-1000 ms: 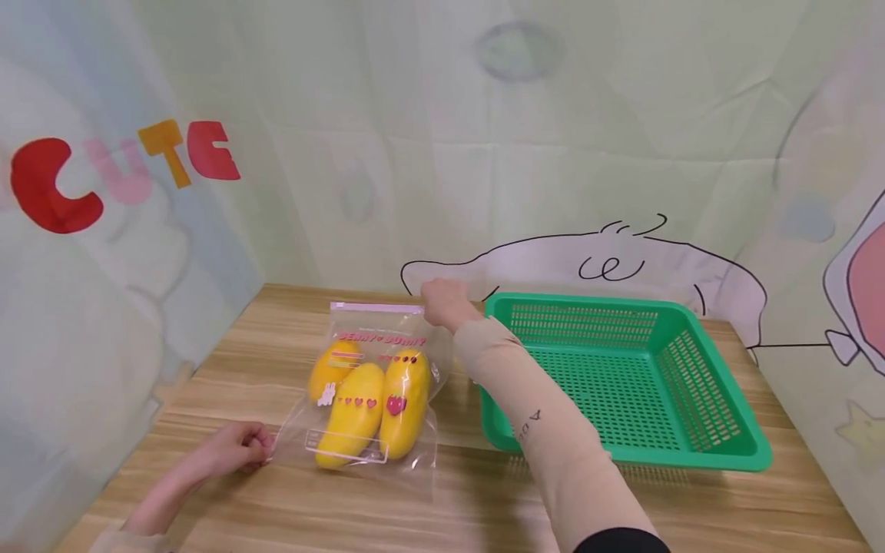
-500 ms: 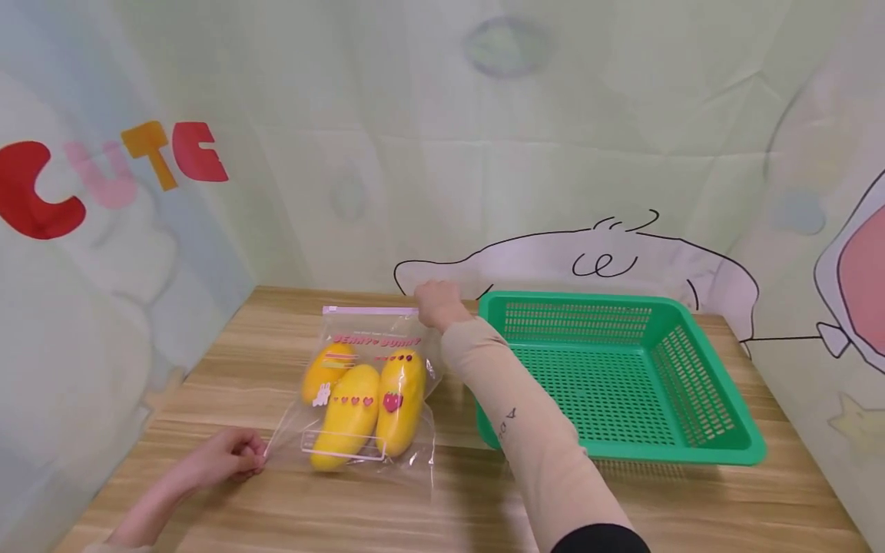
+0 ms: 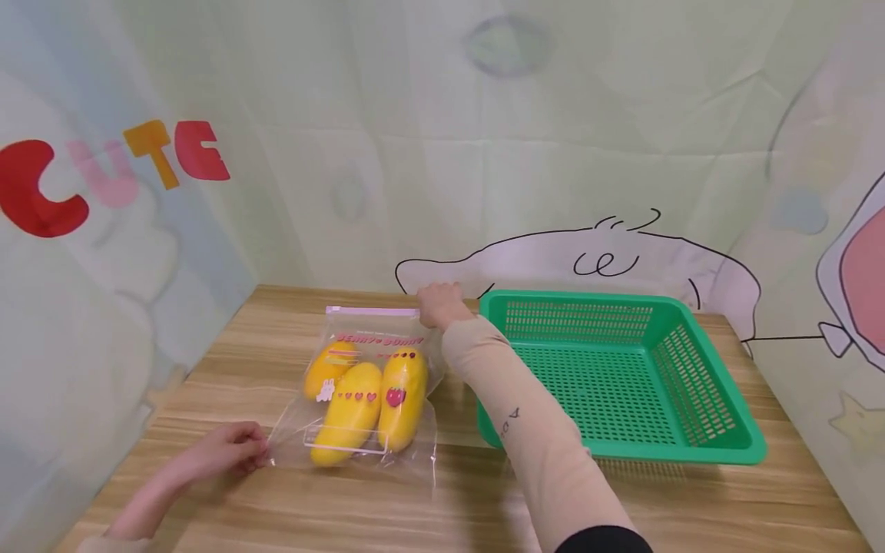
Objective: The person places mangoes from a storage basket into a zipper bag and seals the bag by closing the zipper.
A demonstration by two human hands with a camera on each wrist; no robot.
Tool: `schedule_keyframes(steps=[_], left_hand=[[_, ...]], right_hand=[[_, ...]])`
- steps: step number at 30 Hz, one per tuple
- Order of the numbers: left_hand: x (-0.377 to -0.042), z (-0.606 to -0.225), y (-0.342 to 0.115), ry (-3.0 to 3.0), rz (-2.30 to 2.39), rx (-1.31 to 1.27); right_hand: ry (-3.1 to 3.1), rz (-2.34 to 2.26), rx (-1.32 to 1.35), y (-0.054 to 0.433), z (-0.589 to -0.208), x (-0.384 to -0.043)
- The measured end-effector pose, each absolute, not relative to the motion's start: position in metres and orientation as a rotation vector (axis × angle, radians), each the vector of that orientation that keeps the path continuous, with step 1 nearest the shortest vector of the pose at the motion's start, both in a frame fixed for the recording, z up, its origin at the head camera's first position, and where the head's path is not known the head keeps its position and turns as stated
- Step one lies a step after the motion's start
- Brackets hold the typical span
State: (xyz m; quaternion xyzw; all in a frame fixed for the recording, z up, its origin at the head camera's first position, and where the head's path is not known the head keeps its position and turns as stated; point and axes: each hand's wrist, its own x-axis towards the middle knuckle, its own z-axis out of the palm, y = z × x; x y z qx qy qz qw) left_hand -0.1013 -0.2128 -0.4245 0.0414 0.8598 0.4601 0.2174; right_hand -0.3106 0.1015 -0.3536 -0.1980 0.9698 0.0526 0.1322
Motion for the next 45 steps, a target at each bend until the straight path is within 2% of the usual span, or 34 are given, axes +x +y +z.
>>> schedule_keyframes(steps=[10, 26, 45], left_hand=[[-0.116, -0.412, -0.198, 2.707, 1.091, 0.016], [-0.132, -0.396, -0.165, 2.979, 0.973, -0.017], [-0.146, -0.370, -0.108, 3.134, 0.934, 0.163]], right_hand=[[2.774, 0.117, -0.494, 0.106, -0.343, -0.306], [2.821, 0.032, -0.585, 0.118, -0.333, -0.281], [2.819, -0.050, -0.680, 0.141, -0.312, -0.240]])
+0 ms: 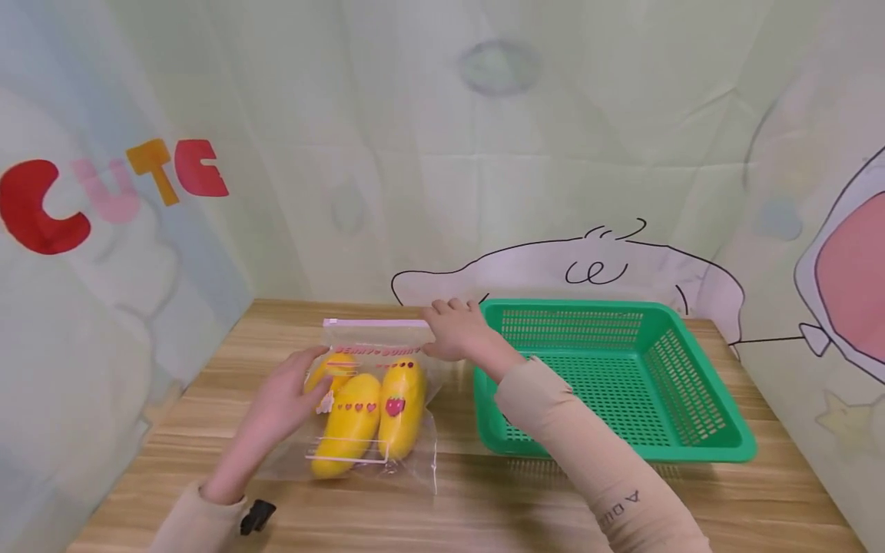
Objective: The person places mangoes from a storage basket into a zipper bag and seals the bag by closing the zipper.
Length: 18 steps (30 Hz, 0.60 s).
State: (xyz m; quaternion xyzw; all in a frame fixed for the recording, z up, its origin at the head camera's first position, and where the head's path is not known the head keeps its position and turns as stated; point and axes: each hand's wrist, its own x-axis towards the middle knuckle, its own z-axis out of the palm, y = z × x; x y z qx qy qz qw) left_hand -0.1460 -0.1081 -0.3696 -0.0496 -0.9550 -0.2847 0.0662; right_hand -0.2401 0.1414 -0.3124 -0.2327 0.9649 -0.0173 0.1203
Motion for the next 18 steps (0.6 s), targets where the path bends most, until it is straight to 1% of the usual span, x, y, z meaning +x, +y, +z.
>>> schedule_keyframes(steps=[8, 18], left_hand=[[-0.148, -0.356, -0.088, -2.830, -0.794, -0.219], [-0.147, -0.350, -0.071, -2.828, -0.711, -0.204]], right_hand=[[2.819, -0.113, -0.664, 0.157, -0.307, -0.224], [2.937, -0.192, -0.630, 0.173, -0.309, -0.205]])
